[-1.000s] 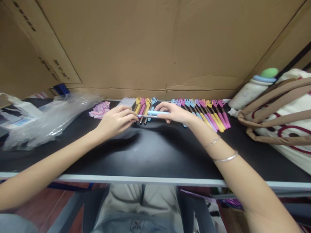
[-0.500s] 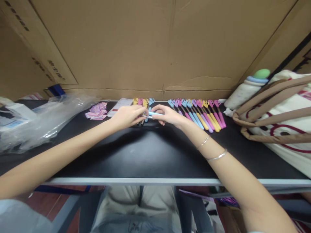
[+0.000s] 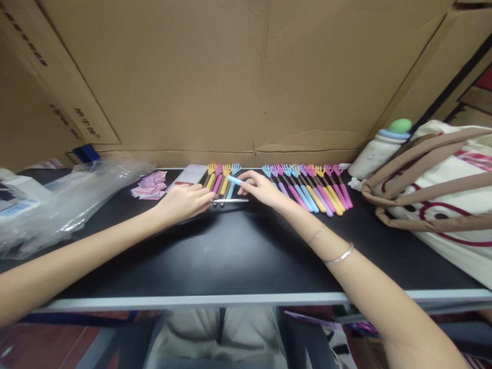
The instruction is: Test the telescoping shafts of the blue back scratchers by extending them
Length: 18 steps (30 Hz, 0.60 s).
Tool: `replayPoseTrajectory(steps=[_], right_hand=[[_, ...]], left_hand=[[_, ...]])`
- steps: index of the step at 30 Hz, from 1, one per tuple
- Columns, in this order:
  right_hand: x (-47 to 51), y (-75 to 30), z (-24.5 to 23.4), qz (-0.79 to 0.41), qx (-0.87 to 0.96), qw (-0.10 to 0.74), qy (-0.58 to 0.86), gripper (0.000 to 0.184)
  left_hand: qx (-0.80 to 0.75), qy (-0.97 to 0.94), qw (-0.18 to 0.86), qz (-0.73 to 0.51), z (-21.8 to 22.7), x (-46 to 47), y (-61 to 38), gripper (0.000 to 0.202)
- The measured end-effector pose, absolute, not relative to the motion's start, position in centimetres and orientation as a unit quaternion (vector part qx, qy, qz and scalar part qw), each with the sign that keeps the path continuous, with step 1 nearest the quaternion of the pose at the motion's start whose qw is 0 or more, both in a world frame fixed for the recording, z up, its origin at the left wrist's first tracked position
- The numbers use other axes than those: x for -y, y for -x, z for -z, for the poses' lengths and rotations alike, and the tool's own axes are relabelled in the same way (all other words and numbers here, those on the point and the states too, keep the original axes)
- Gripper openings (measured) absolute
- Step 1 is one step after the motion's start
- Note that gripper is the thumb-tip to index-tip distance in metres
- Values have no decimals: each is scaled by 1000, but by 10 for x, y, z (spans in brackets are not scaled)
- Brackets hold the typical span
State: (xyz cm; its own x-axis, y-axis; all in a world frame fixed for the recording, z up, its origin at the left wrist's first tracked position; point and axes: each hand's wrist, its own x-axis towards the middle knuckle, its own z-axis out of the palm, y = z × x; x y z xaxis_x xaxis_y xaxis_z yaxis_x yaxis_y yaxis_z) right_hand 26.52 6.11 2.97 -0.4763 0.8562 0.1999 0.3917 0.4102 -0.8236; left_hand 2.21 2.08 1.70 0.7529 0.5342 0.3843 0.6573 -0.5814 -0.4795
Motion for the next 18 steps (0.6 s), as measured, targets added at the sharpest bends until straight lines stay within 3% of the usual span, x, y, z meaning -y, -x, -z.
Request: replayPoseTrajectory(steps=[11,18], right_hand=[[-33,-271,-82,-54,851,322,411,23],[-41,-295,-48,207,855,201,431,29]], left_hand=[[371,856,320,165,-19,-9,-7,19],[355,863,313,177,-7,-7,-10,19]])
